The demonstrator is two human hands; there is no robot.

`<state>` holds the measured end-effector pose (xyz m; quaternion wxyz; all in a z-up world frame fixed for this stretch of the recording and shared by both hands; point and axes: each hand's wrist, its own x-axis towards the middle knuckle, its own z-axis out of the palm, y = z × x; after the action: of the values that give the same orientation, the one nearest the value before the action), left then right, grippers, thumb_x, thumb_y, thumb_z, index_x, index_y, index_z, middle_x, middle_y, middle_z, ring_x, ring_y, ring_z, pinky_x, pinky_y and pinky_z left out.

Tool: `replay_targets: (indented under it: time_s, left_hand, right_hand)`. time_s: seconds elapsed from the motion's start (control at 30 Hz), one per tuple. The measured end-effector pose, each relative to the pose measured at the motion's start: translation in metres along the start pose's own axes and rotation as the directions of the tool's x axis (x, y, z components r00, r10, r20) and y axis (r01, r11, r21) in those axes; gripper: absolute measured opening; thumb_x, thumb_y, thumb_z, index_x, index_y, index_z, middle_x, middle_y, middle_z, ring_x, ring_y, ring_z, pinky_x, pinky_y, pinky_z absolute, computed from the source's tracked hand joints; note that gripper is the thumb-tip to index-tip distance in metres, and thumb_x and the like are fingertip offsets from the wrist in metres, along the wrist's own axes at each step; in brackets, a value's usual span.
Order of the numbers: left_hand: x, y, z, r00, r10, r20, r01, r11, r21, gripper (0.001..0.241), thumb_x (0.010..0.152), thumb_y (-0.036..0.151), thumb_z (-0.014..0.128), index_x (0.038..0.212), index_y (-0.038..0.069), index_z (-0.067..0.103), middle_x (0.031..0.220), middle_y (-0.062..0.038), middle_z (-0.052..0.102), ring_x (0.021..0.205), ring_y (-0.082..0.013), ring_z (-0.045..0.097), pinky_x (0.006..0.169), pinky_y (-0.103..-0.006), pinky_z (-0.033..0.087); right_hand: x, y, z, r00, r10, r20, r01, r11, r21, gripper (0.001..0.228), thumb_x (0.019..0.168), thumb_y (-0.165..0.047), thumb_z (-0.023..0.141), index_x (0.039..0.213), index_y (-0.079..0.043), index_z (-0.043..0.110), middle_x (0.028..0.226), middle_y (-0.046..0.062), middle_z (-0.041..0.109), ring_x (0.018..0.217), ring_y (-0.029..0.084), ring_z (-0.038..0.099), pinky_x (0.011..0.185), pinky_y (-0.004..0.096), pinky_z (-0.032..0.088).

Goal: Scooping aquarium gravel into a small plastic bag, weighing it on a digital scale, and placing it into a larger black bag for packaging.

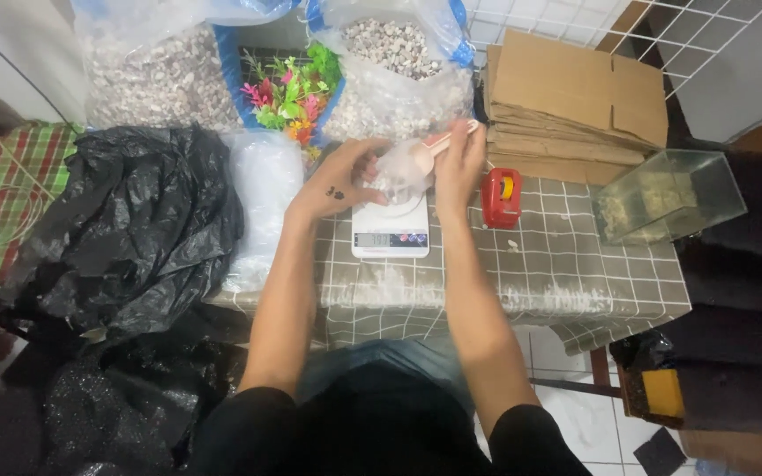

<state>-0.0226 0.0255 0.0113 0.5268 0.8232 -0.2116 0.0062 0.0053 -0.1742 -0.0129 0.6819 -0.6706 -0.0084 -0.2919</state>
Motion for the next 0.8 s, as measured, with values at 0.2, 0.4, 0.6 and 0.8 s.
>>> replay_targets:
  time_s: [0.2,0.4,0.6,0.8]
  left_hand:
    - [0.005,-0.007,0.000,1.000,0.013,-0.004,-0.013,1.000,0.020,0.083,0.065,0.010,0.098,0.139,0.006,0.061,0.106,-0.014,0.060,0.094,-0.0259,0.068,0.089,-0.0360,0.059]
    - [0.003,0.005,-0.002,0.999,0.032,-0.007,-0.031,0.999,0.036,0.079,0.067,0.010,0.097,0.138,0.009,0.063,0.102,-0.013,0.059,0.091,-0.0251,0.067,0.089,-0.0373,0.057]
    - [-0.004,0.028,-0.002,0.996,0.063,-0.061,-0.056,0.991,0.121,0.101,0.071,0.040,0.098,0.155,0.022,0.044,0.131,-0.018,0.055,0.122,-0.0362,0.061,0.109,-0.0511,0.048]
    - [0.004,0.019,0.031,0.950,0.294,-0.101,-0.283,0.953,0.109,0.059,0.083,0.056,0.073,0.135,0.034,0.057,0.155,-0.019,0.037,0.142,-0.0502,0.040,0.116,-0.0674,0.031]
  right_hand:
    - [0.002,0.007,0.003,0.994,0.058,0.087,-0.069,0.990,0.123,0.028,0.111,-0.039,0.041,0.108,-0.014,0.054,0.078,0.003,0.066,0.046,0.004,0.048,0.041,0.015,0.032]
    - [0.010,0.024,-0.002,0.972,0.231,0.034,-0.230,0.918,0.323,0.024,0.108,-0.036,0.047,0.110,-0.014,0.055,0.079,0.011,0.073,0.044,0.005,0.050,0.042,0.016,0.032]
    - [0.010,0.018,-0.007,0.932,0.363,0.019,-0.328,0.818,0.472,0.020,0.106,-0.035,0.053,0.109,-0.015,0.056,0.080,0.012,0.075,0.046,0.005,0.050,0.045,0.014,0.036]
    - [0.010,0.019,-0.012,0.960,0.273,-0.066,-0.207,0.846,0.491,0.020,0.107,-0.035,0.054,0.109,-0.015,0.057,0.079,0.014,0.075,0.043,0.003,0.046,0.042,0.012,0.032]
